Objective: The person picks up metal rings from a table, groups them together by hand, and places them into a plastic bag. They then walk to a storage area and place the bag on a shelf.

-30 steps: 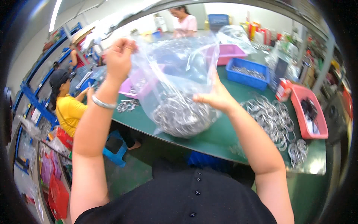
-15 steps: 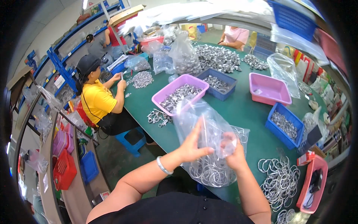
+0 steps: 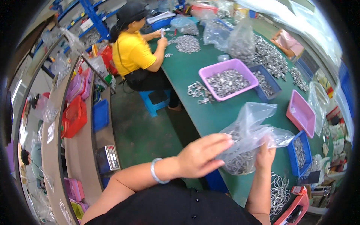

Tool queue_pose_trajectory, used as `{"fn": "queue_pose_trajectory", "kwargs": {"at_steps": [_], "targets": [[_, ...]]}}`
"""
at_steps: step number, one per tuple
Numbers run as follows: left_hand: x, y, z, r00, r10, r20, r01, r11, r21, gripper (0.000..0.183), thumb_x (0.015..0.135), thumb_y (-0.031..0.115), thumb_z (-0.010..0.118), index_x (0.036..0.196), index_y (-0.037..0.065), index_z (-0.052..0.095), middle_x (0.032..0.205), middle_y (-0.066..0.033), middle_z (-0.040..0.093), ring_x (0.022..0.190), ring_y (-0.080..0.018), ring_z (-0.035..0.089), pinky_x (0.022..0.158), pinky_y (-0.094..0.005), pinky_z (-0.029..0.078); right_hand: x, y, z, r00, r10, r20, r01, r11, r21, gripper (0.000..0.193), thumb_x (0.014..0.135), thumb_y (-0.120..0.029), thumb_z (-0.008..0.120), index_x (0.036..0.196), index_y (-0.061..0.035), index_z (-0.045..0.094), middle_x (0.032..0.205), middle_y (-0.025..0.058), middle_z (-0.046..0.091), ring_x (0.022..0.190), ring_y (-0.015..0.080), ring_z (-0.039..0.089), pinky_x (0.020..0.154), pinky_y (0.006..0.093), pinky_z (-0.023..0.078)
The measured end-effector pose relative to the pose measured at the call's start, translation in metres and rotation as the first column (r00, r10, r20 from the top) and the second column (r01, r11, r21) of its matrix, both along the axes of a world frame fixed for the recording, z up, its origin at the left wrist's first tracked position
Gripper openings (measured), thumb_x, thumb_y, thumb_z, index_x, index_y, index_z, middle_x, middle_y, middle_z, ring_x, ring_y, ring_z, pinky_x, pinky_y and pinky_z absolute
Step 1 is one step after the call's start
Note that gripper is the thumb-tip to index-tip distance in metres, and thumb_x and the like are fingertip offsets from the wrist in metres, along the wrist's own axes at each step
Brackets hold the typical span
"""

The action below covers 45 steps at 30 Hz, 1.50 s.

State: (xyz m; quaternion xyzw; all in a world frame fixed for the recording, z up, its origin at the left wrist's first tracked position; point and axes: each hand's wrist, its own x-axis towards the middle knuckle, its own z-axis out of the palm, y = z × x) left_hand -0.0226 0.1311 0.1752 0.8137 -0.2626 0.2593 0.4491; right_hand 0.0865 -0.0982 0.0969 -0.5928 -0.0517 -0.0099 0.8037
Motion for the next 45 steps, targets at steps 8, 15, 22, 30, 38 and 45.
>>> {"fn": "queue_pose_trajectory", "kwargs": {"at_steps": [8, 15, 22, 30, 38, 45], "targets": [[-0.143, 0.271, -0.145, 0.535, 0.440, -0.721, -0.134, 0.887, 0.442, 0.044, 0.080, 0.025, 0.055, 0.116, 0.002, 0.046, 0.112, -0.0197, 0.049, 0.103, -0.0341, 0.048, 0.087, -0.0380, 0.040, 0.014, 0.028, -0.043, 0.983, -0.183, -0.019, 0.153, 0.871, -0.466, 0.031, 0.090, -0.022, 0.043, 0.111, 0.0007, 0.050, 0.103, 0.0063, 0.055, 0.092, 0.0154, 0.051, 0.078, 0.0271, 0.041], [-0.360, 0.395, -0.192, -0.160, 0.480, -0.863, -0.320, 0.801, 0.505, 0.048, 0.077, 0.035, 0.059, 0.110, 0.000, 0.053, 0.100, -0.0185, 0.059, 0.092, -0.0291, 0.057, 0.080, -0.0343, 0.045, -0.021, 0.052, 0.010, 0.963, -0.263, -0.061, 0.119, 0.616, -0.779, 0.027, 0.087, -0.027, 0.049, 0.094, -0.0011, 0.056, 0.074, -0.0002, 0.054, 0.062, 0.0084, 0.047, 0.051, 0.0245, 0.035], [-0.391, 0.415, -0.185, -0.164, 0.232, -0.959, -0.670, 0.687, 0.281, 0.050, 0.078, 0.030, 0.061, 0.111, -0.005, 0.050, 0.106, -0.0171, 0.057, 0.096, -0.0249, 0.056, 0.080, -0.0314, 0.045, -0.014, 0.184, 0.100, 0.968, -0.190, 0.166, 0.247, 0.844, -0.476, 0.024, 0.088, -0.025, 0.051, 0.067, -0.0137, 0.049, 0.056, -0.0092, 0.036, 0.047, 0.0017, 0.029, 0.042, 0.0217, 0.020], [-0.315, 0.447, -0.149, 0.194, 0.143, -0.971, -0.860, 0.500, -0.098, 0.043, 0.080, 0.021, 0.062, 0.115, -0.001, 0.048, 0.108, -0.0131, 0.056, 0.101, -0.0177, 0.053, 0.085, -0.0289, 0.043, -0.055, 0.425, 0.110, 0.978, 0.184, 0.093, -0.148, 0.941, -0.303, 0.014, 0.085, -0.016, 0.055, 0.073, -0.0101, 0.054, 0.063, -0.0070, 0.044, 0.053, 0.0014, 0.037, 0.043, 0.0186, 0.026], [-0.173, 0.596, 0.010, 0.675, 0.628, -0.388, -0.644, 0.758, 0.107, 0.113, 0.057, 0.041, 0.077, 0.135, 0.000, 0.007, 0.137, -0.0242, 0.017, 0.128, -0.0344, 0.019, 0.104, -0.0382, 0.018, -0.100, 0.674, 0.157, 0.746, 0.662, 0.076, -0.654, 0.705, 0.275, 0.019, 0.089, -0.013, 0.046, 0.105, -0.0036, 0.050, 0.095, 0.0017, 0.055, 0.081, 0.0096, 0.051, 0.072, 0.0231, 0.041], [-0.111, 0.738, 0.026, 0.595, 0.649, -0.473, -0.664, 0.729, 0.166, 0.121, 0.052, 0.051, 0.076, 0.136, 0.003, 0.002, 0.135, -0.0211, 0.025, 0.126, -0.0325, 0.025, 0.102, -0.0375, 0.023, -0.069, 0.874, 0.163, 0.485, 0.867, 0.114, -0.873, 0.472, 0.124, 0.028, 0.088, -0.029, 0.050, 0.066, -0.0122, 0.051, 0.054, -0.0055, 0.043, 0.045, 0.0040, 0.037, 0.040, 0.0203, 0.027]]}}
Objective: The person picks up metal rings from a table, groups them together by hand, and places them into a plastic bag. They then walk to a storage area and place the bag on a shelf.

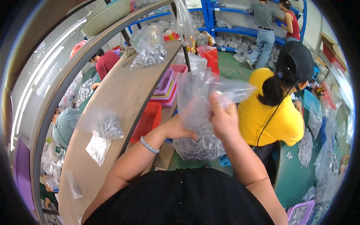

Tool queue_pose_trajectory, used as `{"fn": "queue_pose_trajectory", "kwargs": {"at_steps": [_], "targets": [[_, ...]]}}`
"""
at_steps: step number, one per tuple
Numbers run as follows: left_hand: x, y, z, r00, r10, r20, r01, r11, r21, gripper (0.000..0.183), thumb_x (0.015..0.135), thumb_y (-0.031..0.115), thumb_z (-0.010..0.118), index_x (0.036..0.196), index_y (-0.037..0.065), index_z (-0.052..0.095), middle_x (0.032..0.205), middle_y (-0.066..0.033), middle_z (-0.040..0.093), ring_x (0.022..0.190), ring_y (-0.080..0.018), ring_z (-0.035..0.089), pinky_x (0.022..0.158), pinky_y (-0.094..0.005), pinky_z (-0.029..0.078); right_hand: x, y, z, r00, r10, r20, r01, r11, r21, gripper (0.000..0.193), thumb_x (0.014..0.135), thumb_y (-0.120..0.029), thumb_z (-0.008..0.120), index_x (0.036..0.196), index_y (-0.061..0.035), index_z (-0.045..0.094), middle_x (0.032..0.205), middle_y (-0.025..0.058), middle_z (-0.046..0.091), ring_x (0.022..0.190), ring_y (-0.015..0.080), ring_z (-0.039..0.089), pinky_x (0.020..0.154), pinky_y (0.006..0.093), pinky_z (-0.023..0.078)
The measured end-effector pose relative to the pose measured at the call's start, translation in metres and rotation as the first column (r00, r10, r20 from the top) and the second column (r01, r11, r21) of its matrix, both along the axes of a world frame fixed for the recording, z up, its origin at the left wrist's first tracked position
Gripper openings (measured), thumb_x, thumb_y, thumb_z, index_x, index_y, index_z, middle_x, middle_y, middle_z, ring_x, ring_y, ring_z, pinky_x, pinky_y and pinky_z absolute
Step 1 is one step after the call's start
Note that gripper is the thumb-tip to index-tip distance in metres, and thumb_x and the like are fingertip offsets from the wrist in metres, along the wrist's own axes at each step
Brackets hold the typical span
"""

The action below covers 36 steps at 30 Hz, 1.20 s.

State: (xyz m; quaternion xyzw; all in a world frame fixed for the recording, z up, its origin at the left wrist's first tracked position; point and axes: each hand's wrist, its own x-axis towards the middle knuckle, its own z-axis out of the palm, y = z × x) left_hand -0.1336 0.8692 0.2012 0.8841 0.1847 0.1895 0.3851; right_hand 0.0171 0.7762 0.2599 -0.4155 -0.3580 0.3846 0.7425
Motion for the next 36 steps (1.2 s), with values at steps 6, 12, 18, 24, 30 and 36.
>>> {"fn": "queue_pose_trajectory", "kwargs": {"at_steps": [6, 12, 18, 24, 30, 36], "targets": [[0.042, 0.089, 0.009, 0.996, 0.040, 0.078, -0.025, 0.981, -0.191, 0.085, 0.056, 0.046, 0.076, 0.122, 0.007, 0.039, 0.119, -0.0139, 0.045, 0.111, -0.0276, 0.044, 0.093, -0.0362, 0.034, 0.017, 0.120, -0.004, 0.969, 0.194, 0.150, -0.194, 0.981, -0.015, 0.023, 0.087, -0.022, 0.052, 0.071, -0.0053, 0.054, 0.059, -0.0038, 0.047, 0.053, 0.0047, 0.041, 0.046, 0.0222, 0.034], [0.108, 0.182, 0.004, 0.994, 0.017, 0.107, 0.037, 0.873, -0.486, 0.058, 0.061, 0.018, 0.077, 0.111, 0.004, 0.049, 0.106, -0.0068, 0.054, 0.097, -0.0175, 0.052, 0.082, -0.0319, 0.043, 0.074, 0.232, -0.033, 0.834, 0.050, 0.550, -0.148, 0.980, 0.136, 0.013, 0.081, -0.013, 0.053, 0.080, -0.0006, 0.056, 0.064, 0.0076, 0.054, 0.058, 0.0152, 0.051, 0.055, 0.0282, 0.042], [0.178, 0.283, -0.010, 0.947, -0.006, 0.322, 0.136, 0.914, -0.382, 0.041, 0.072, 0.011, 0.065, 0.109, 0.003, 0.049, 0.109, -0.0076, 0.052, 0.099, -0.0174, 0.050, 0.083, -0.0319, 0.042, 0.133, 0.329, -0.034, 0.532, -0.190, 0.825, 0.035, 0.979, 0.203, 0.016, 0.071, -0.012, 0.054, 0.085, -0.0038, 0.057, 0.074, 0.0164, 0.058, 0.070, 0.0331, 0.056, 0.063, 0.0390, 0.045], [0.264, 0.376, 0.003, 0.905, 0.018, 0.425, 0.142, 0.928, -0.343, 0.038, 0.072, 0.012, 0.064, 0.107, 0.006, 0.049, 0.107, -0.0062, 0.052, 0.099, -0.0173, 0.050, 0.082, -0.0313, 0.041, 0.205, 0.409, -0.016, 0.480, -0.290, 0.828, 0.176, 0.956, 0.234, 0.017, 0.070, -0.017, 0.053, 0.084, -0.0083, 0.058, 0.073, 0.0184, 0.058, 0.069, 0.0384, 0.055, 0.061, 0.0450, 0.044], [0.359, 0.476, 0.000, 0.847, 0.202, 0.492, 0.008, 0.920, -0.391, 0.036, 0.078, 0.015, 0.059, 0.111, 0.007, 0.046, 0.110, -0.0053, 0.049, 0.102, -0.0172, 0.047, 0.085, -0.0313, 0.039, 0.294, 0.512, -0.007, 0.395, -0.278, 0.876, 0.194, 0.957, 0.216, 0.016, 0.075, -0.023, 0.052, 0.079, -0.0077, 0.058, 0.074, 0.0174, 0.058, 0.070, 0.0369, 0.055, 0.061, 0.0441, 0.045], [0.438, 0.574, 0.014, 0.807, 0.148, 0.572, 0.107, 0.915, -0.388, 0.024, 0.080, 0.021, 0.056, 0.098, 0.007, 0.049, 0.092, -0.0023, 0.051, 0.084, -0.0131, 0.052, 0.072, -0.0282, 0.044, 0.381, 0.583, 0.015, 0.371, -0.263, 0.890, 0.090, 0.965, 0.248, 0.021, 0.071, -0.023, 0.058, 0.081, -0.0044, 0.056, 0.081, 0.0182, 0.059, 0.071, 0.0356, 0.056, 0.061, 0.0425, 0.046]]}}
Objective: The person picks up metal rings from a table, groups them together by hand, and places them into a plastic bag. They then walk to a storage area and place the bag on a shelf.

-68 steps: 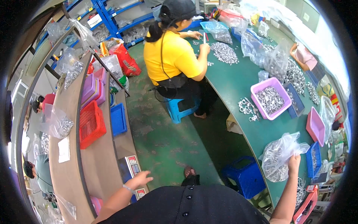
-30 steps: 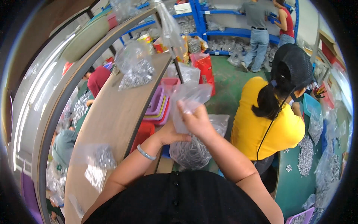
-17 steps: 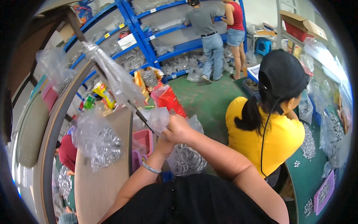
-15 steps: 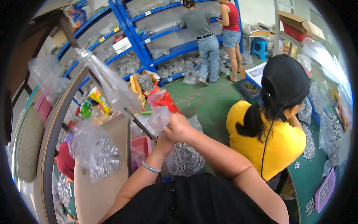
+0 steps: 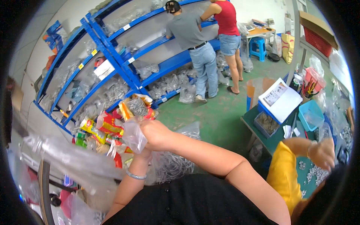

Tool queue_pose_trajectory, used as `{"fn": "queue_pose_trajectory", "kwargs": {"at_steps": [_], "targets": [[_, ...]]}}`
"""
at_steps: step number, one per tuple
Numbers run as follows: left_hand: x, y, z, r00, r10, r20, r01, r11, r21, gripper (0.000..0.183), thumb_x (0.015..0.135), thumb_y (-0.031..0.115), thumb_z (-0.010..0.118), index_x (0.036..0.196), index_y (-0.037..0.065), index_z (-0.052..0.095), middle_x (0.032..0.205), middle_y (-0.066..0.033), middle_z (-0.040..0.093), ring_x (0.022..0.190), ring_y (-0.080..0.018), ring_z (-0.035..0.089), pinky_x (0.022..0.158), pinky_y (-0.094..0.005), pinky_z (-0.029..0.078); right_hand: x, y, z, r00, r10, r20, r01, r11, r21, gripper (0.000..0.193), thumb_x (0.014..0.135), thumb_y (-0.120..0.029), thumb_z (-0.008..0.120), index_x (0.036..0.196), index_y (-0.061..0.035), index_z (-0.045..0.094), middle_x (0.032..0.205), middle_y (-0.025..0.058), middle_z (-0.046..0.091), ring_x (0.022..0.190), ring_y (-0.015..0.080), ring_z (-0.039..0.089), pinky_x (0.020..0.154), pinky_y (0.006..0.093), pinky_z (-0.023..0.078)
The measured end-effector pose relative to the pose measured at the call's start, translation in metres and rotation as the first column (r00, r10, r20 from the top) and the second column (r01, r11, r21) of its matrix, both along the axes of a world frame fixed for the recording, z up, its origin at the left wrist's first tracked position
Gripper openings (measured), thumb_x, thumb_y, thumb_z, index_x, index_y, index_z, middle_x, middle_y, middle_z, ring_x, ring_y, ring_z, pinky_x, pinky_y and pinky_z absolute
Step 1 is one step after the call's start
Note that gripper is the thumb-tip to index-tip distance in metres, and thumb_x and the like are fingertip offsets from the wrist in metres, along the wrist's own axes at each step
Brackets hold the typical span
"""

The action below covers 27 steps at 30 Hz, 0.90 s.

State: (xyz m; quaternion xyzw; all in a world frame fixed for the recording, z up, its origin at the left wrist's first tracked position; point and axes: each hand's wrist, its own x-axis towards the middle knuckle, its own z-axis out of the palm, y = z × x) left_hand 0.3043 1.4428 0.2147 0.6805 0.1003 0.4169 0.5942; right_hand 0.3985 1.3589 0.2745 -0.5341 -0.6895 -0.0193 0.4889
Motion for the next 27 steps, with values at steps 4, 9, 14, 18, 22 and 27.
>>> {"fn": "queue_pose_trajectory", "kwargs": {"at_steps": [4, 9, 14, 18, 22, 27], "targets": [[0.053, 0.072, 0.018, 0.968, -0.249, -0.033, 0.249, 0.968, 0.010, 0.021, 0.081, 0.021, 0.053, 0.096, 0.007, 0.050, 0.090, -0.0025, 0.052, 0.079, -0.0123, 0.053, 0.068, -0.0271, 0.045, 0.050, 0.039, 0.001, 0.991, 0.114, 0.064, -0.125, 0.972, 0.199, 0.040, 0.069, -0.014, 0.061, 0.104, 0.0006, 0.048, 0.105, 0.0218, 0.050, 0.093, 0.0371, 0.050, 0.079, 0.0392, 0.044], [0.138, 0.146, 0.037, 0.995, 0.062, 0.076, -0.054, 0.994, -0.095, 0.024, 0.075, 0.003, 0.056, 0.098, 0.004, 0.051, 0.096, -0.0037, 0.054, 0.084, -0.0144, 0.053, 0.072, -0.0281, 0.046, 0.137, 0.074, -0.011, 0.978, -0.197, -0.062, 0.206, 0.937, 0.282, 0.045, 0.070, -0.007, 0.063, 0.111, 0.0001, 0.046, 0.119, 0.0218, 0.041, 0.109, 0.0379, 0.042, 0.089, 0.0392, 0.039], [0.221, 0.251, 0.046, 0.992, 0.116, 0.050, -0.097, 0.953, -0.289, 0.036, 0.067, -0.007, 0.059, 0.101, 0.002, 0.053, 0.096, -0.0051, 0.056, 0.088, -0.0167, 0.053, 0.078, -0.0283, 0.043, 0.260, 0.109, -0.081, 0.916, -0.400, 0.004, 0.400, 0.914, -0.070, 0.033, 0.072, -0.008, 0.062, 0.102, -0.0016, 0.051, 0.108, 0.0174, 0.049, 0.100, 0.0347, 0.049, 0.084, 0.0379, 0.042], [0.280, 0.338, 0.067, 0.986, 0.161, 0.030, -0.144, 0.939, -0.312, 0.029, 0.068, -0.004, 0.060, 0.097, 0.001, 0.056, 0.094, -0.0056, 0.057, 0.089, -0.0166, 0.052, 0.080, -0.0278, 0.041, 0.340, 0.090, -0.177, 0.734, -0.679, 0.010, 0.604, 0.645, -0.468, 0.024, 0.073, -0.015, 0.061, 0.091, -0.0001, 0.057, 0.086, 0.0169, 0.057, 0.084, 0.0337, 0.055, 0.076, 0.0378, 0.045], [0.349, 0.427, 0.096, 0.995, 0.096, 0.032, -0.075, 0.913, -0.400, 0.030, 0.070, -0.001, 0.060, 0.100, 0.000, 0.056, 0.099, -0.0059, 0.057, 0.092, -0.0171, 0.052, 0.084, -0.0284, 0.039, 0.369, 0.040, -0.300, 0.471, -0.881, -0.046, 0.590, 0.354, -0.726, 0.018, 0.072, -0.014, 0.053, 0.064, 0.0026, 0.055, 0.059, 0.0142, 0.054, 0.058, 0.0239, 0.056, 0.053, 0.0365, 0.044], [0.442, 0.559, 0.127, 0.981, 0.064, 0.185, 0.014, 0.919, -0.394, 0.019, 0.072, 0.007, 0.060, 0.092, 0.007, 0.057, 0.085, -0.0013, 0.055, 0.082, -0.0162, 0.053, 0.075, -0.0308, 0.043, 0.369, 0.015, -0.397, 0.979, -0.115, 0.171, 0.109, -0.417, -0.902, 0.024, 0.068, -0.020, 0.060, 0.089, -0.0096, 0.062, 0.072, 0.0064, 0.063, 0.064, 0.0259, 0.060, 0.053, 0.0405, 0.046]]}}
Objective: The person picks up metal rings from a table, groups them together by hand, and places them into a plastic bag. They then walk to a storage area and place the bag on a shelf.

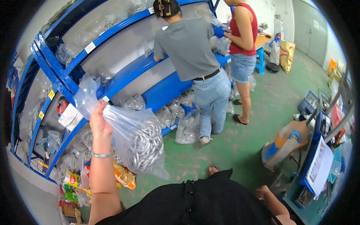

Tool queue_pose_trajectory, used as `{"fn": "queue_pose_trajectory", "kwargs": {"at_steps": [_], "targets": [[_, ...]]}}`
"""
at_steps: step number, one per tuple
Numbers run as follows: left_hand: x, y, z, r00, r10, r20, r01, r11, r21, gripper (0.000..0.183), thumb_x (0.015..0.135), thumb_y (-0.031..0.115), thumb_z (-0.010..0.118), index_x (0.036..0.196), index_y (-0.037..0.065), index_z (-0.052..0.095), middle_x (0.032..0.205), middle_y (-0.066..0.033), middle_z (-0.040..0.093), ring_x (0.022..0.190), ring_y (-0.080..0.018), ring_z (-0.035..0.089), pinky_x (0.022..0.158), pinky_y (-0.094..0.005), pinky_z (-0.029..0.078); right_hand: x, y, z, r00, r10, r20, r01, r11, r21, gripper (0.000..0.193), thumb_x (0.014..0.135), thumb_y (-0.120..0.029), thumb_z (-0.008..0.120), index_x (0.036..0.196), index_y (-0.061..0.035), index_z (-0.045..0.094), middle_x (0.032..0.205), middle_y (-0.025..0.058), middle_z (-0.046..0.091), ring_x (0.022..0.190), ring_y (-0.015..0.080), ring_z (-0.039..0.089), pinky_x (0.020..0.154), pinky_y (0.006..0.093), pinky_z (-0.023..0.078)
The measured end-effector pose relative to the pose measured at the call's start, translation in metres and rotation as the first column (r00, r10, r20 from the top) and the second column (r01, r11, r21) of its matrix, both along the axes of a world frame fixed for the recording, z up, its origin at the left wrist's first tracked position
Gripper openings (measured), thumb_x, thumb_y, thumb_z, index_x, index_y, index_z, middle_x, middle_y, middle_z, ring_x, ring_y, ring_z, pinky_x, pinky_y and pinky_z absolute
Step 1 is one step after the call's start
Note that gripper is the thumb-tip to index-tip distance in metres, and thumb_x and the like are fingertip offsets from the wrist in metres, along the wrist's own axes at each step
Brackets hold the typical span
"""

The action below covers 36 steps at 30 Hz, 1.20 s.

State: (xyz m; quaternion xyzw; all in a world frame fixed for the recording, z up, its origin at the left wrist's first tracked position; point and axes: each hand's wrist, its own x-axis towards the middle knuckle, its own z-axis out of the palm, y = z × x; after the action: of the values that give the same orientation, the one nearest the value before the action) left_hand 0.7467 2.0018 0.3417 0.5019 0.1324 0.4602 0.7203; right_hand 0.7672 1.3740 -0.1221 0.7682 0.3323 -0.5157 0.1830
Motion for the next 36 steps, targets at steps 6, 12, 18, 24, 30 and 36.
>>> {"fn": "queue_pose_trajectory", "kwargs": {"at_steps": [6, 12, 18, 24, 30, 36], "targets": [[0.100, 0.138, 0.044, 0.999, 0.039, -0.002, -0.039, 0.999, -0.025, 0.022, 0.076, 0.008, 0.058, 0.097, 0.007, 0.056, 0.092, -0.0047, 0.057, 0.084, -0.0202, 0.054, 0.078, -0.0350, 0.044, 0.103, 0.130, -0.023, 0.478, -0.860, -0.179, 0.870, 0.436, 0.228, 0.023, 0.069, -0.015, 0.059, 0.090, -0.0041, 0.060, 0.074, 0.0076, 0.062, 0.065, 0.0230, 0.059, 0.056, 0.0369, 0.046], [0.192, 0.269, 0.080, 0.988, 0.154, 0.005, -0.153, 0.985, -0.074, 0.024, 0.077, 0.006, 0.056, 0.100, 0.004, 0.056, 0.100, -0.0082, 0.054, 0.091, -0.0219, 0.053, 0.080, -0.0356, 0.043, 0.221, 0.260, -0.001, 0.416, -0.856, -0.308, 0.851, 0.247, 0.463, 0.023, 0.071, -0.010, 0.058, 0.091, 0.0014, 0.057, 0.076, 0.0087, 0.062, 0.067, 0.0201, 0.058, 0.058, 0.0333, 0.046], [0.314, 0.360, 0.092, 0.992, 0.091, 0.083, -0.075, 0.980, -0.184, 0.029, 0.077, 0.007, 0.056, 0.104, -0.001, 0.051, 0.104, -0.0107, 0.054, 0.092, -0.0250, 0.053, 0.085, -0.0396, 0.041, 0.249, 0.332, -0.002, 0.277, -0.853, -0.442, 0.753, -0.093, 0.651, 0.022, 0.073, -0.005, 0.057, 0.092, 0.0069, 0.055, 0.078, 0.0099, 0.061, 0.068, 0.0172, 0.056, 0.060, 0.0297, 0.046], [0.368, 0.495, 0.117, 0.990, 0.052, 0.129, -0.023, 0.975, -0.220, 0.026, 0.076, 0.009, 0.057, 0.101, 0.000, 0.053, 0.100, -0.0113, 0.056, 0.093, -0.0254, 0.053, 0.085, -0.0390, 0.041, 0.189, 0.395, -0.037, -0.240, -0.901, -0.361, 0.841, -0.378, 0.387, 0.030, 0.070, -0.019, 0.065, 0.087, 0.0038, 0.058, 0.079, 0.0095, 0.062, 0.069, 0.0153, 0.057, 0.064, 0.0276, 0.046], [0.457, 0.603, 0.108, 0.970, 0.049, 0.236, -0.080, 0.989, 0.122, 0.025, 0.077, 0.008, 0.057, 0.100, 0.000, 0.056, 0.095, -0.0087, 0.058, 0.083, -0.0192, 0.056, 0.073, -0.0344, 0.047, 0.135, 0.503, -0.011, -0.374, -0.884, -0.280, 0.855, -0.446, 0.266, 0.029, 0.070, -0.021, 0.065, 0.084, 0.0035, 0.059, 0.076, 0.0096, 0.062, 0.067, 0.0159, 0.057, 0.063, 0.0284, 0.047], [0.577, 0.592, 0.136, 0.921, -0.265, 0.286, 0.185, 0.943, 0.278, 0.023, 0.081, 0.015, 0.051, 0.096, -0.001, 0.059, 0.100, -0.0089, 0.057, 0.090, -0.0177, 0.054, 0.081, -0.0297, 0.043, 0.091, 0.564, 0.019, -0.587, -0.746, -0.314, 0.667, -0.666, 0.334, 0.028, 0.070, -0.022, 0.064, 0.082, 0.0033, 0.060, 0.074, 0.0096, 0.062, 0.065, 0.0164, 0.057, 0.061, 0.0291, 0.047]]}}
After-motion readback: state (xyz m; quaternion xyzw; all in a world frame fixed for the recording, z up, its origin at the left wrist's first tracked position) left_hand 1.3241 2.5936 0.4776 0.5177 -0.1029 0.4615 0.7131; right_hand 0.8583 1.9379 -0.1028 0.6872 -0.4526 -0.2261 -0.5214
